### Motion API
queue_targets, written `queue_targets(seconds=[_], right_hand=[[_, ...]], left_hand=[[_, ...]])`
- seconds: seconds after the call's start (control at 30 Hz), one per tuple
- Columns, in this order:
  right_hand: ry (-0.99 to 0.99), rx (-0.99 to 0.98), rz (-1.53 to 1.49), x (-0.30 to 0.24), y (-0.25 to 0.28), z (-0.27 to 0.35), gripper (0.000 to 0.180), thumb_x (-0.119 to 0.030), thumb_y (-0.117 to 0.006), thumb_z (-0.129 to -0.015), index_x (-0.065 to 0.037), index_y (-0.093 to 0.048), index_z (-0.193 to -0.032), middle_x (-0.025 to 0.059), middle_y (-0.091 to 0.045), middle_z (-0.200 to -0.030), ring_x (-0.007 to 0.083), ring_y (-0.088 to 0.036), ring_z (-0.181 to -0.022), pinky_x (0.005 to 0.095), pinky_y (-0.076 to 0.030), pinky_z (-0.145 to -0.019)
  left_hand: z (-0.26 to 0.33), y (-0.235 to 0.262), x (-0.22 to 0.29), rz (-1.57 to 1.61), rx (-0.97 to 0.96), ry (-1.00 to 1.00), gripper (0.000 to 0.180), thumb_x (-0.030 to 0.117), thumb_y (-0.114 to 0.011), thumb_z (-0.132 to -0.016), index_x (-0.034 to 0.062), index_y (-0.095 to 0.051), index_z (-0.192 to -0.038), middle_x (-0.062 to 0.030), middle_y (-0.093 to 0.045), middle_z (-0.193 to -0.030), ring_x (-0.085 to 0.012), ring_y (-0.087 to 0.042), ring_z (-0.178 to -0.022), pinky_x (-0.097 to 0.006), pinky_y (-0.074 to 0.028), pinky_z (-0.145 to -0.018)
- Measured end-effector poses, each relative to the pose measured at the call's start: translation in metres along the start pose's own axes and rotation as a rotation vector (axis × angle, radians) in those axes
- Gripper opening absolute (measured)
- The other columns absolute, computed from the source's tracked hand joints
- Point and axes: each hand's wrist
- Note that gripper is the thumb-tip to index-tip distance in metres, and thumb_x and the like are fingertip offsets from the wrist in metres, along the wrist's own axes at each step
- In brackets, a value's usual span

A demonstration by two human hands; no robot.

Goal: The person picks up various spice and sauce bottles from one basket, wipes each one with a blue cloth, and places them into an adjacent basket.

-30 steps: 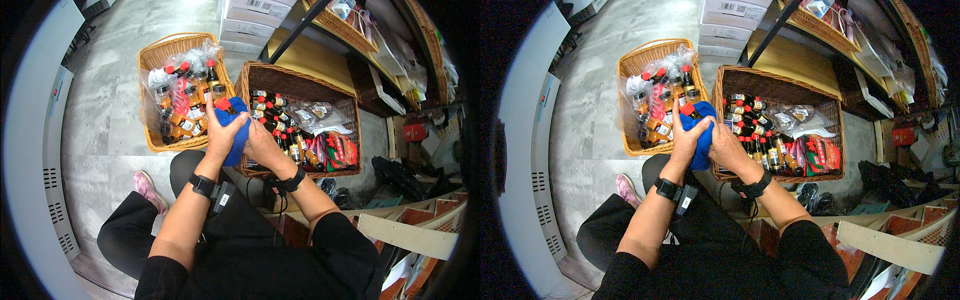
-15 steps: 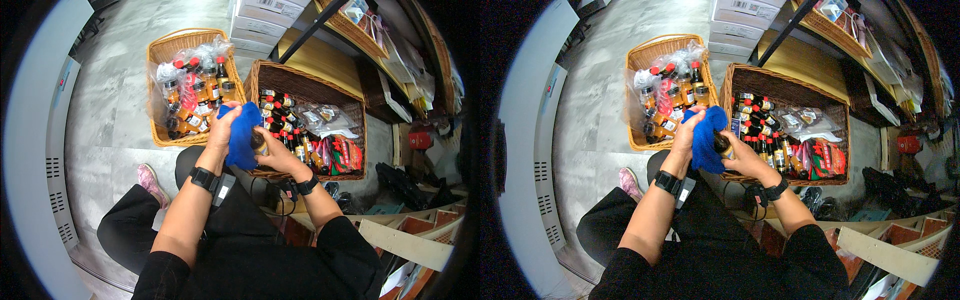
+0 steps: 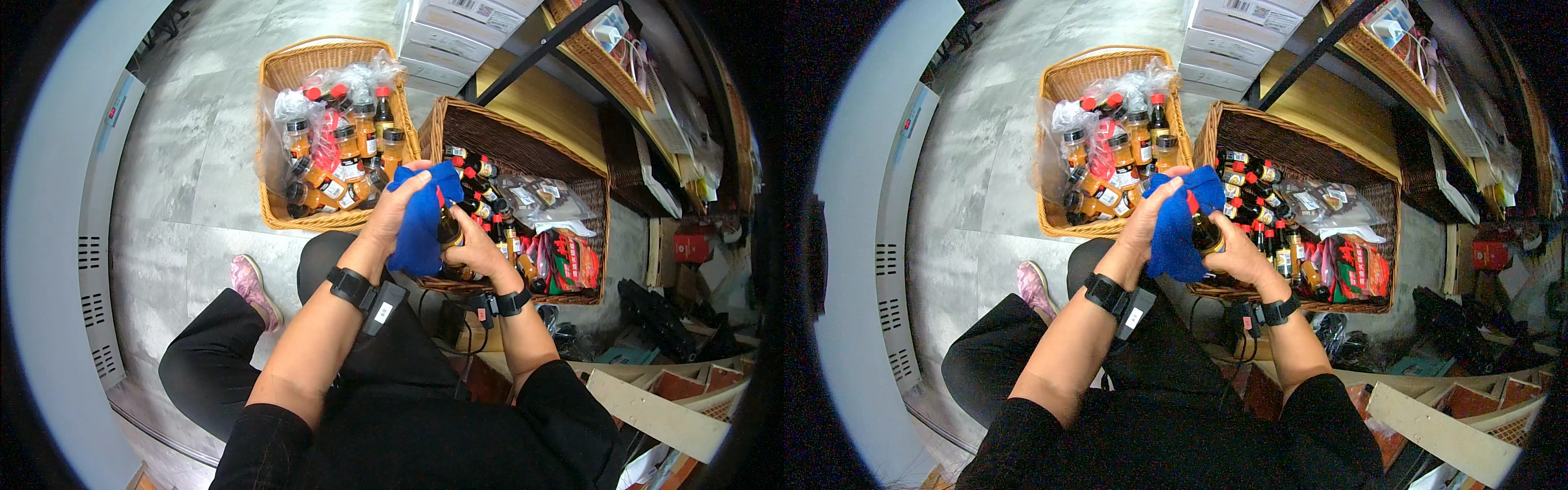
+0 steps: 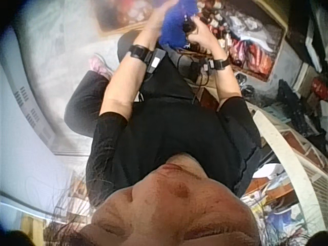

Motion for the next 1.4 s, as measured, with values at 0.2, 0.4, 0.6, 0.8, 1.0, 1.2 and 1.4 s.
queue_targets(seconds=[0.2, 0.4, 0.6, 0.8, 1.0, 1.2, 1.4], right_hand=[[-0.114, 0.092, 0.107, -0.006, -0.001, 0.0, 0.067, -0.001, -0.06, -0.061, 0.0, -0.04, -0.124, 0.0072, -0.055, -0.104, 0.0163, -0.052, -0.094, 0.0274, -0.041, -0.085], [-0.071, 0.098, 0.211, -0.006, -0.005, 0.0, 0.065, 0.0, -0.063, -0.06, 0.0, -0.043, -0.122, 0.0114, -0.056, -0.108, 0.0181, -0.053, -0.099, 0.0291, -0.04, -0.089], [-0.022, 0.124, 0.334, -0.011, 0.0, -0.002, 0.056, 0.003, -0.059, -0.059, 0.001, -0.045, -0.114, 0.0086, -0.056, -0.102, 0.0157, -0.052, -0.089, 0.0265, -0.041, -0.081], [0.128, 0.208, 0.016, -0.012, 0.002, -0.016, 0.057, 0.003, -0.062, -0.063, -0.002, -0.045, -0.117, 0.0023, -0.054, -0.097, 0.0119, -0.051, -0.087, 0.0256, -0.042, -0.079], [0.201, 0.213, -0.033, -0.059, 0.0, -0.059, 0.055, -0.001, -0.069, -0.066, -0.001, -0.047, -0.116, 0.0044, -0.056, -0.103, 0.0121, -0.053, -0.094, 0.0273, -0.042, -0.085], [0.308, 0.062, 0.083, -0.067, -0.017, -0.161, 0.059, 0.001, -0.071, -0.066, 0.002, -0.044, -0.119, 0.0066, -0.061, -0.089, 0.012, -0.059, -0.07, 0.0263, -0.049, -0.061], [0.176, -0.023, 0.359, -0.046, -0.055, -0.245, 0.072, -0.007, -0.075, -0.064, 0.003, -0.041, -0.126, 0.0142, -0.06, -0.106, 0.017, -0.059, -0.089, 0.0286, -0.047, -0.076]], left_hand=[[0.008, -0.004, 0.005, -0.218, -0.024, -0.019, 0.03, 0.017, -0.062, -0.078, 0.0061, -0.052, -0.103, -0.0062, -0.058, -0.091, -0.0126, -0.057, -0.077, -0.025, -0.049, -0.068], [0.006, 0.0, 0.004, -0.219, 0.022, -0.003, 0.022, 0.019, -0.062, -0.079, 0.0062, -0.056, -0.096, -0.0032, -0.059, -0.083, -0.0107, -0.057, -0.07, -0.024, -0.048, -0.062], [-0.003, 0.013, -0.008, -0.102, 0.147, -0.064, 0.019, 0.022, -0.06, -0.083, 0.0091, -0.055, -0.097, -0.0041, -0.06, -0.082, -0.0119, -0.059, -0.07, -0.025, -0.049, -0.062], [-0.005, 0.024, -0.015, 0.103, 0.3, -0.051, 0.014, 0.018, -0.058, -0.084, 0.0096, -0.055, -0.094, -0.0065, -0.061, -0.081, -0.0157, -0.06, -0.067, -0.028, -0.051, -0.059], [-0.003, 0.029, -0.017, -0.02, 0.434, 0.044, 0.015, 0.014, -0.062, -0.079, 0.0088, -0.053, -0.091, -0.0069, -0.058, -0.077, -0.0181, -0.058, -0.064, -0.031, -0.05, -0.057], [0.001, 0.029, -0.009, 0.0, 0.494, 0.057, 0.028, 0.007, -0.06, -0.075, 0.0052, -0.045, -0.099, -0.0094, -0.055, -0.079, -0.0177, -0.057, -0.065, -0.031, -0.049, -0.055], [0.001, 0.06, -0.007, -0.001, 0.516, 0.069, 0.026, 0.006, -0.055, -0.073, 0.0088, -0.045, -0.097, -0.0083, -0.056, -0.075, -0.0193, -0.057, -0.059, -0.035, -0.049, -0.048]])
Point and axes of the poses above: each hand's wrist, its own z-axis away from the middle knuckle, its own y-axis out of the back of the hand, x = y × z
